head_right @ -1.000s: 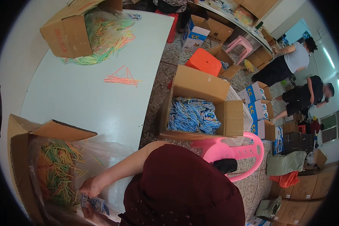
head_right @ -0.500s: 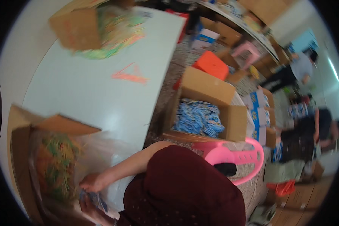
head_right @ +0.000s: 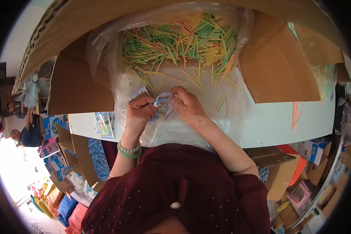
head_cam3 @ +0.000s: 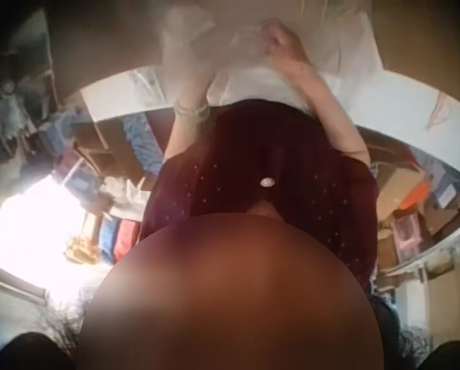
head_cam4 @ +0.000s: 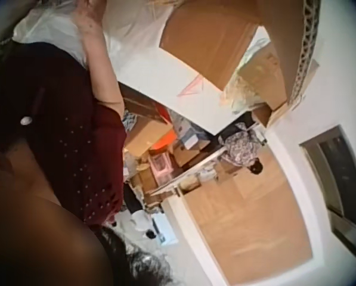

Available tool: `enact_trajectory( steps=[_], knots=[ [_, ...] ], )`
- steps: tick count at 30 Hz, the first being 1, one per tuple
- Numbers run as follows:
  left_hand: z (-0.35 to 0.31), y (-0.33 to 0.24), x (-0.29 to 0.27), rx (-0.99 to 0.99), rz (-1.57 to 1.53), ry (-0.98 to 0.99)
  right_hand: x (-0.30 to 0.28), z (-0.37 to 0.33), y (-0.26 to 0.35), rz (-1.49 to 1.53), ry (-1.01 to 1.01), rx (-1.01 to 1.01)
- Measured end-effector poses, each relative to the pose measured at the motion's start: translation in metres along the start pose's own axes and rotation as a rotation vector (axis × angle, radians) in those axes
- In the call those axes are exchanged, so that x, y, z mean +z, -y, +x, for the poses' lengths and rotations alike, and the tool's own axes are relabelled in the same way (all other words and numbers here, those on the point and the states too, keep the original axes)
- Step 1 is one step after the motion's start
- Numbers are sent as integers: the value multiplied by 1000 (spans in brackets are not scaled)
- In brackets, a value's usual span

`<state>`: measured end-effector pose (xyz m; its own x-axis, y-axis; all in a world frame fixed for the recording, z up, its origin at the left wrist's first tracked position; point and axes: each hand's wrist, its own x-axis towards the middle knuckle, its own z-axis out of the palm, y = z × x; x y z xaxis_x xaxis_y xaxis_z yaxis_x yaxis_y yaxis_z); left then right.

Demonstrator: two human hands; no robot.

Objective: Assembling or packaging small notepads by inserting plastic components.

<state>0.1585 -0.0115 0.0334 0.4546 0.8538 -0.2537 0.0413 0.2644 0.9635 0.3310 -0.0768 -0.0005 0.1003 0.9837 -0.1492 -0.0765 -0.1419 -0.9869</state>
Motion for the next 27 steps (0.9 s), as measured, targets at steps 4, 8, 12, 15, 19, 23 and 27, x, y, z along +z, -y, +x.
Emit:
enact_trajectory(
  steps=[4,8,12,15,19,23,27],
  knots=[
    [2,1,-5,103,99,-32,-8,1,20,237,-225,44],
    [-2,-6,-2,0,27,-12,9,6,75,479,-257,-213],
    [-3,-15,8,-111,-113,112,22,17,71,350,-231,-338],
    [-7,-14,8,-103,-165,163,24,15,63,262,-245,-445],
    [-9,-12,8,-118,-208,188,22,15,61,256,-283,-529],
    [-7,-11,11,-171,-298,163,22,8,59,229,-242,-503],
    [-7,-6,11,-171,-322,186,17,1,53,88,-253,-480]
  ],
)
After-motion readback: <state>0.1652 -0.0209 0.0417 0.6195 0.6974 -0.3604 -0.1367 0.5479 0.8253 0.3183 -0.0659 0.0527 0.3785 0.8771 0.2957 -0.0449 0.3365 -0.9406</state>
